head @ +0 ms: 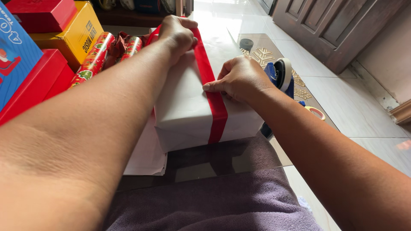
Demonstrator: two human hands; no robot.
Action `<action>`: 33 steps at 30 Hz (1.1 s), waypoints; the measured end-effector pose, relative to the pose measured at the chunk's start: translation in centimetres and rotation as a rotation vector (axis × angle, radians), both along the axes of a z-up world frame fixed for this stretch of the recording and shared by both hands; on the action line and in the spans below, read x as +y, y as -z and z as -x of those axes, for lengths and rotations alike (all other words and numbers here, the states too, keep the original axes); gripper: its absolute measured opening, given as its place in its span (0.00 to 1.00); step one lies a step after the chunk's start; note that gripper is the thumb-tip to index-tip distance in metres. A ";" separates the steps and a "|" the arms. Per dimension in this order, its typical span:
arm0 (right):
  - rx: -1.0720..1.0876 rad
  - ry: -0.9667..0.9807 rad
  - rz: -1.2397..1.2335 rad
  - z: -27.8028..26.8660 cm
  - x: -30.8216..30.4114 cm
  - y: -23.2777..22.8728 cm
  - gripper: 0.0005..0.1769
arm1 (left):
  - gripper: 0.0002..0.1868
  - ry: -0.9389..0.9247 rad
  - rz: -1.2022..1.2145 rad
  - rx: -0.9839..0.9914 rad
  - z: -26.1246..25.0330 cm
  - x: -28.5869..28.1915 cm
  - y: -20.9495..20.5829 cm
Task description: The person ties a red ribbon around a white paper-wrapped box on a glass table. They stretch out the ribbon, wrap it around the box in both directions, secure it with tape from a desk tape dispenser, and tie a bow on top.
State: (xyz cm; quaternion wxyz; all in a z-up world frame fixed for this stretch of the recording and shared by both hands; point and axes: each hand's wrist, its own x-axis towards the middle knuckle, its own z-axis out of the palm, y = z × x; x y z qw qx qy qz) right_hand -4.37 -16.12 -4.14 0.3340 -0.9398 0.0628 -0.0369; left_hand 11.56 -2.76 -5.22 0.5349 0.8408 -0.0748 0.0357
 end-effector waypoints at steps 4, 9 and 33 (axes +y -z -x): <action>0.010 0.020 -0.002 0.0 0.2 0.0 0.21 | 0.20 -0.002 -0.008 -0.018 -0.7 0.2 -0.6; -0.472 -0.199 0.207 -0.3 0.4 1.9 0.27 | 0.20 0.038 0.083 0.021 -1.0 0.0 0.0; -0.348 -0.281 0.459 -1.5 0.6 4.4 0.24 | 0.20 -0.027 -0.048 -0.048 -2.0 1.7 -0.6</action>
